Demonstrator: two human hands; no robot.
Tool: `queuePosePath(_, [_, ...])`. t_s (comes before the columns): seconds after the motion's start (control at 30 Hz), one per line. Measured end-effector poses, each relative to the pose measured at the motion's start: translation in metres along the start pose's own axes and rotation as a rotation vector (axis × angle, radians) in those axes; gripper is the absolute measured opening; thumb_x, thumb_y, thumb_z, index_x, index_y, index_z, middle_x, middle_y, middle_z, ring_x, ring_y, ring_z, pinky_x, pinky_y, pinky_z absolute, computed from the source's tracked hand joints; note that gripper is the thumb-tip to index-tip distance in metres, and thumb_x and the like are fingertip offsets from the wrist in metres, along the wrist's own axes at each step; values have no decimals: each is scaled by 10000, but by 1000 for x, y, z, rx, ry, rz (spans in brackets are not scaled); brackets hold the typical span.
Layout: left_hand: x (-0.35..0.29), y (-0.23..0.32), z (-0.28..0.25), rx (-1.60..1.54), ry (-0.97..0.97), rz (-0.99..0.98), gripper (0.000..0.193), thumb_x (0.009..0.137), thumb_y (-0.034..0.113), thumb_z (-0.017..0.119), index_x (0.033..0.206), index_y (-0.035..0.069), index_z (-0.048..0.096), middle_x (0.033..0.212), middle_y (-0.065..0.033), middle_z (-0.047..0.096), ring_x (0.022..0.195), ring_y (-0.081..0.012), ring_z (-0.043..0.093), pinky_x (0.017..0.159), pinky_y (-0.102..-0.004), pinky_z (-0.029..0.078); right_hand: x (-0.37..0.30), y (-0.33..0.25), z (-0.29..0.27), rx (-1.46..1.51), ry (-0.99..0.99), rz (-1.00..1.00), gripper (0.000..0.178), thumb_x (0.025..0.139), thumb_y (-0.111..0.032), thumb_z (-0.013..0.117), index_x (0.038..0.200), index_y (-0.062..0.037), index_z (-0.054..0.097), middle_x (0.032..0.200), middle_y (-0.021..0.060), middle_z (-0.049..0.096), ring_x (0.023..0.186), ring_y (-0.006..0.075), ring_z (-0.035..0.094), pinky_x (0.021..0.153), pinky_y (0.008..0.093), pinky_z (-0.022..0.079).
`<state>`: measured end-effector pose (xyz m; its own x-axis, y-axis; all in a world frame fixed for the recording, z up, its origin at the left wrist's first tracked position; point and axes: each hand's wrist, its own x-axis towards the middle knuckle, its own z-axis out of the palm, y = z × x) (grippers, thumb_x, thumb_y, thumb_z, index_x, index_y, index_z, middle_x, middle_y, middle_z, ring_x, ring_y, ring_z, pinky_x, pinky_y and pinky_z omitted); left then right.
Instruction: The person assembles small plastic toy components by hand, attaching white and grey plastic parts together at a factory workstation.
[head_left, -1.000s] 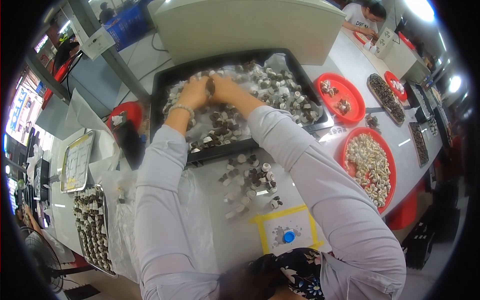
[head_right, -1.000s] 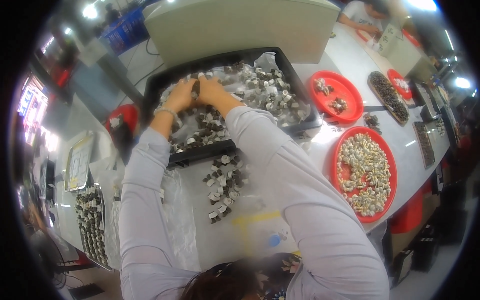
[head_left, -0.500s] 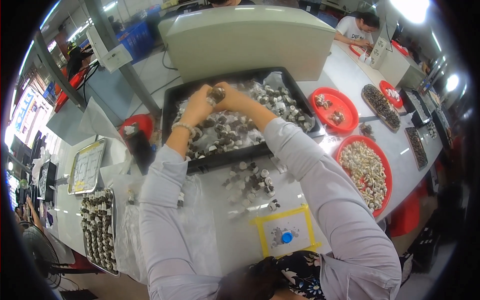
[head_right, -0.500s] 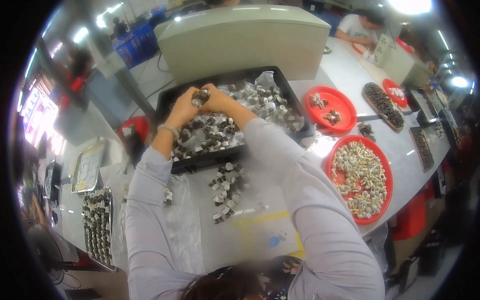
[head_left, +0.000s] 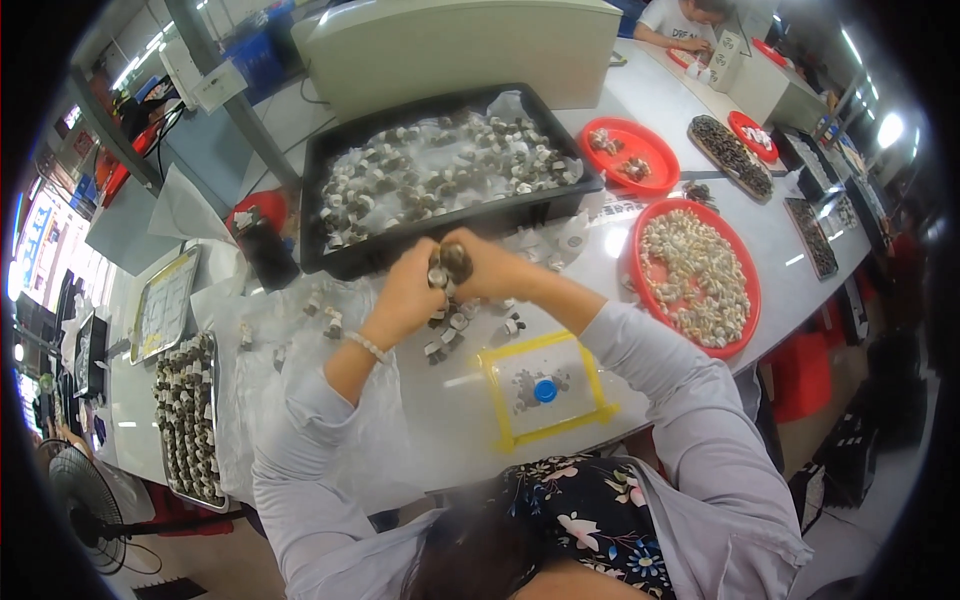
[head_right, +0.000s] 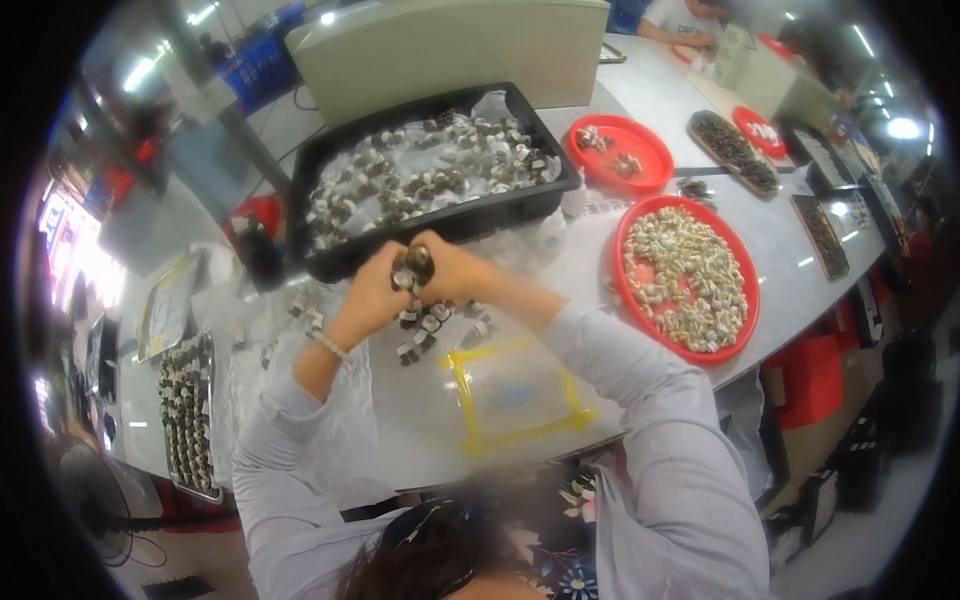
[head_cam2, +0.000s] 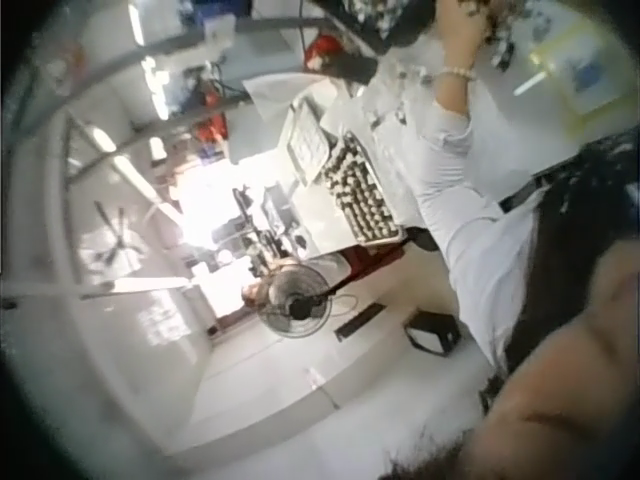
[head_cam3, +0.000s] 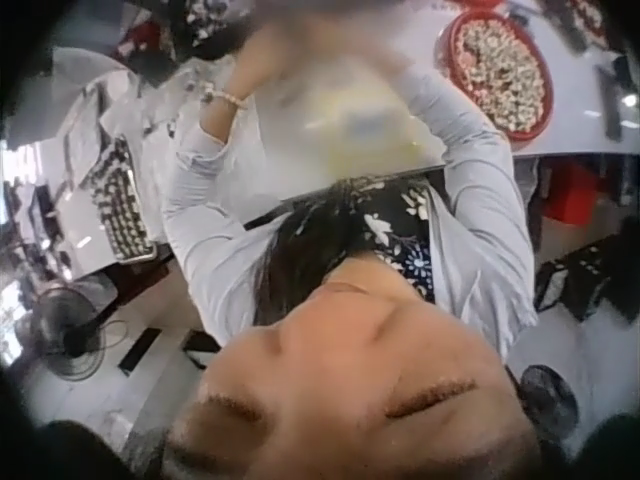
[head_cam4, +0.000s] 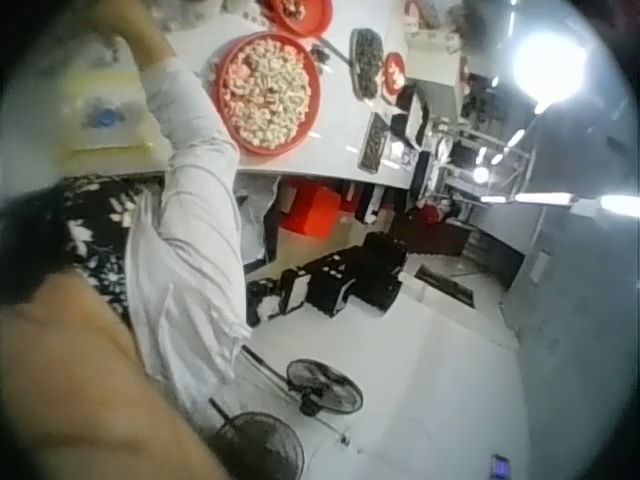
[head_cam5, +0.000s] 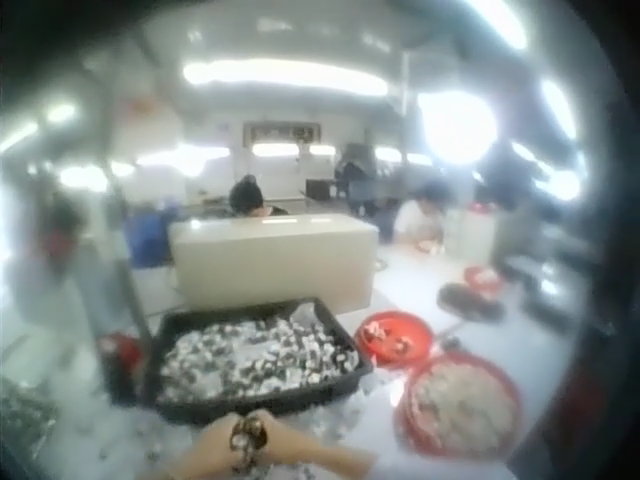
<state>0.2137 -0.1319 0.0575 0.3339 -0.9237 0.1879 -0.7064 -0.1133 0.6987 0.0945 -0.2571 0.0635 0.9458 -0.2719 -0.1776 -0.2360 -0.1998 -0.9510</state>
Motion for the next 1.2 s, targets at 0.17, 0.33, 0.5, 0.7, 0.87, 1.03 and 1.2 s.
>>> queuePosePath(0.17, [-19,-3,22,8,11,-56,466,636,54,595,1074,4,446,995,-230,497,1033,-400,456,836,-402,409,-13,10,19,-389,144,-34,737,583,-38,702,1233,-85,357,1131,212,456,881,334,574,646,357,513])
queuePosePath(0.33, [-24,6,14,43,-113,-35,558,653,73,604,1175,-2,423,1091,-226,483,1068,-370,451,892,-385,402,-12,10,13,-656,38,-112,694,661,-126,676,1285,-80,377,1183,248,446,1041,423,498,864,423,439])
queuePosePath(0.5, [-5,29,-25,32,-128,-152,524,668,123,628,1155,-16,490,1114,-217,530,1049,-344,500,907,-379,403,6,-36,-64,-836,111,-349,472,683,-144,643,1134,-38,550,1084,206,575,1017,339,544,878,398,434])
queuePosePath(0.7, [86,-7,-38,104,-46,-38,533,673,209,651,1129,-36,523,1113,-218,559,1038,-345,527,908,-377,409,65,-16,-162,-1238,201,-111,367,679,-103,640,1042,-57,616,1032,184,612,979,321,584,798,421,478])
queuePosePath(0.87, [139,-31,-14,430,-99,109,607,623,281,690,1118,-25,516,1111,-240,548,1052,-364,515,912,-400,409,89,6,-150,-1464,87,165,356,696,-139,662,1044,-79,618,1066,167,601,984,281,595,751,407,500])
queuePosePath(1.03, [166,-41,1,518,-232,16,664,586,337,711,1121,-7,521,1093,-259,548,1036,-368,524,901,-398,419,101,5,-162,-1167,162,126,405,659,-152,684,1049,-70,609,981,140,632,925,281,615,735,394,502])
queuePosePath(1.2, [186,-40,5,510,-281,24,663,595,409,705,1115,30,543,1093,-244,556,1019,-349,542,872,-383,441,114,6,-189,-1168,52,104,537,593,-215,744,1084,-61,591,997,141,631,888,269,621,756,359,489])
